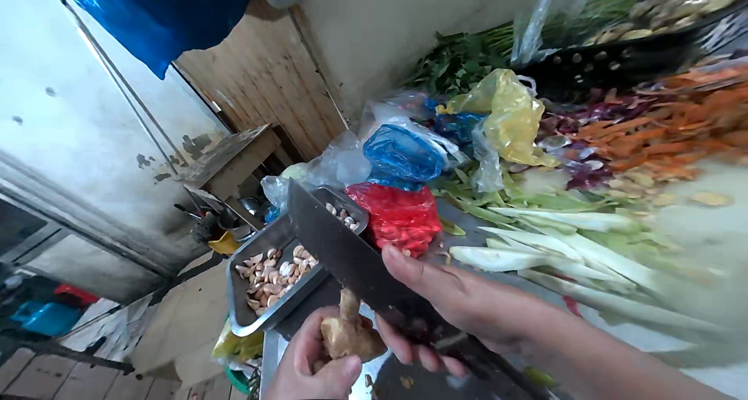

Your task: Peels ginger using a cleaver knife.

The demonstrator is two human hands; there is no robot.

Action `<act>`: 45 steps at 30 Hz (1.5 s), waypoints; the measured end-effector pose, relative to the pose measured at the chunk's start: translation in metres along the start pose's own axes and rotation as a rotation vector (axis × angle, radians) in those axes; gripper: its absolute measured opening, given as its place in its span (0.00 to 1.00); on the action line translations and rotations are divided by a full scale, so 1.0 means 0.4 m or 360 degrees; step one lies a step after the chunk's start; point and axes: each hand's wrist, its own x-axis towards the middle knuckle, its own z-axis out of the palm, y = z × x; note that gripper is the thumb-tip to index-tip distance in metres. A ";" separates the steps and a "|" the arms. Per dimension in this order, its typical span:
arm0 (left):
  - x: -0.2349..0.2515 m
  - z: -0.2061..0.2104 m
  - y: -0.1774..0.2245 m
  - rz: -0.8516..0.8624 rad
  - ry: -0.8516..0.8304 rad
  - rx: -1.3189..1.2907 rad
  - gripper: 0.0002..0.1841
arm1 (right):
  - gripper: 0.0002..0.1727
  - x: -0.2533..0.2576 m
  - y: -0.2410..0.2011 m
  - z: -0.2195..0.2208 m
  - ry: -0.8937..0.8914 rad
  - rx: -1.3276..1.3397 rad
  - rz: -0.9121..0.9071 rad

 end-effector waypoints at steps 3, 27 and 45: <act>-0.007 0.012 0.017 0.0035 0.0074 0.0201 0.24 | 0.45 0.001 0.004 -0.001 -0.0080 0.0008 -0.0016; -0.019 0.013 0.045 0.0183 0.0038 0.0959 0.22 | 0.43 0.009 0.021 0.009 -0.0163 0.0019 0.0075; -0.003 0.071 0.053 -0.0012 0.0204 0.1071 0.19 | 0.39 0.008 0.005 0.026 0.0021 -0.0184 0.0198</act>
